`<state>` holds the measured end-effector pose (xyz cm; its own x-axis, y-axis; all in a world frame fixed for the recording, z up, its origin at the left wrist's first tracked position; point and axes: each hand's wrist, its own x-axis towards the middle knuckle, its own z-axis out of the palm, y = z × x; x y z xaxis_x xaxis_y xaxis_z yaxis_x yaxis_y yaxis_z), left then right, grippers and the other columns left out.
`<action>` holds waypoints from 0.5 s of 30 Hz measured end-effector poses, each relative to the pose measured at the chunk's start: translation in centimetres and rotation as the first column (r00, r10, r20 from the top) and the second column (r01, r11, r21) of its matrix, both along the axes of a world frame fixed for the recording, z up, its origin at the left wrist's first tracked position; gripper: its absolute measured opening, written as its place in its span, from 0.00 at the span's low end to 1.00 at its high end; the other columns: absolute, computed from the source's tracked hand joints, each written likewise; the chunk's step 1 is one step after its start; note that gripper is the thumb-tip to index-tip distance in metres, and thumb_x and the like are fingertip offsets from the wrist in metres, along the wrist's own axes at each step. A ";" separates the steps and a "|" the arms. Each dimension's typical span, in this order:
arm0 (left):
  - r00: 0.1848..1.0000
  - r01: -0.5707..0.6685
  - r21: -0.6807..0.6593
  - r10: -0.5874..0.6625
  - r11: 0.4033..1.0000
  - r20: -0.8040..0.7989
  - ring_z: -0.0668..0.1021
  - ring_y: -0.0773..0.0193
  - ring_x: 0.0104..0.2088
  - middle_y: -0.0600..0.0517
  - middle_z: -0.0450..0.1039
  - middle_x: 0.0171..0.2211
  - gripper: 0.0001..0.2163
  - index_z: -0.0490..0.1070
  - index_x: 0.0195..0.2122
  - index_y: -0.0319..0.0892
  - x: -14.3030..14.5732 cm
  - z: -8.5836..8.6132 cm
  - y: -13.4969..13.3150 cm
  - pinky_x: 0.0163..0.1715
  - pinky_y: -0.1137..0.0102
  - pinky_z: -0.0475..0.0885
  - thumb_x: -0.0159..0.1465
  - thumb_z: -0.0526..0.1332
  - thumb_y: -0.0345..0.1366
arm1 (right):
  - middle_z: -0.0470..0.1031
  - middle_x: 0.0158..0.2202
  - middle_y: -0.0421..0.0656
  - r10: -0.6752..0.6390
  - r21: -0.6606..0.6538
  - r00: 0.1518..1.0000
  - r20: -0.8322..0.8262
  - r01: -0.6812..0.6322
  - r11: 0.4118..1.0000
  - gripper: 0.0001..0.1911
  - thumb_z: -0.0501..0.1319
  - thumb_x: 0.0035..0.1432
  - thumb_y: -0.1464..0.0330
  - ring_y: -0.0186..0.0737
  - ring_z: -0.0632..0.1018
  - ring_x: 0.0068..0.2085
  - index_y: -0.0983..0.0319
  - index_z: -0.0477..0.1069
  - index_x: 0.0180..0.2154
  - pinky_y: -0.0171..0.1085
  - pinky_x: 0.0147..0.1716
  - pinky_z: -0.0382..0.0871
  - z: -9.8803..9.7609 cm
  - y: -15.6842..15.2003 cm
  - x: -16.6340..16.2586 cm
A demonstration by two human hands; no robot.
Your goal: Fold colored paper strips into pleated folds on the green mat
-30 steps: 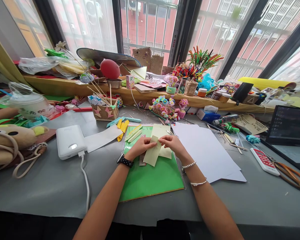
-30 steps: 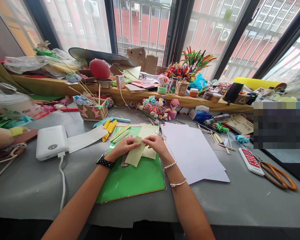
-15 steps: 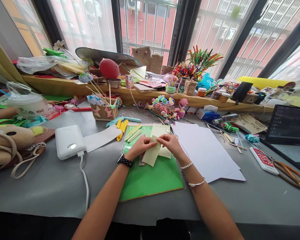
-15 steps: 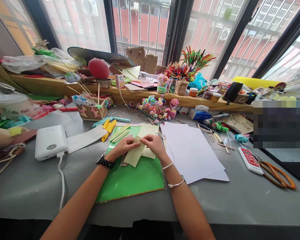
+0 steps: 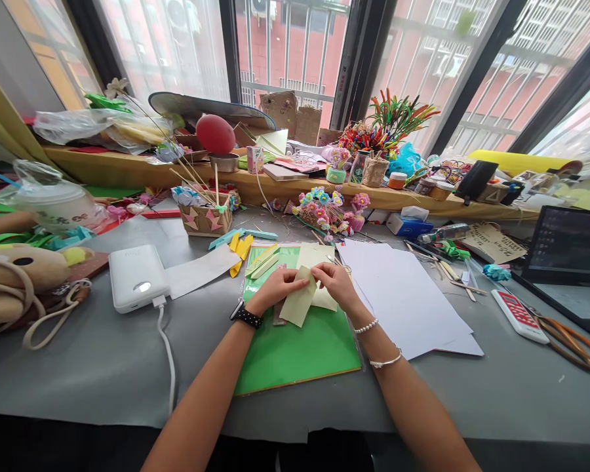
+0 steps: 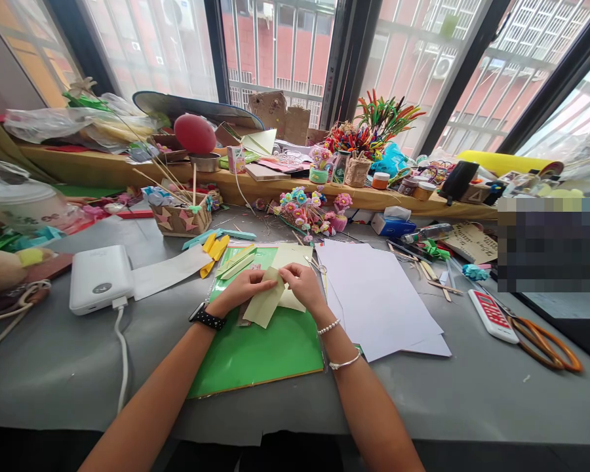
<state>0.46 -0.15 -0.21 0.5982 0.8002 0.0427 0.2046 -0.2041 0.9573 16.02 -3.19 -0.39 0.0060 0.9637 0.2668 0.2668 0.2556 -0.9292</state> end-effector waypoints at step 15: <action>0.999 -0.052 0.099 0.051 0.994 0.008 0.70 0.66 0.25 0.51 0.69 0.23 0.15 0.71 0.26 0.36 0.0 -0.4 0.3 0.22 0.74 0.64 0.51 0.57 0.45 | 0.65 0.20 0.39 -0.115 0.188 0.795 0.596 0.002 0.982 0.13 0.49 0.57 0.65 0.35 0.66 0.24 0.61 0.59 0.22 0.32 0.24 0.56 0.0 -0.2 0.0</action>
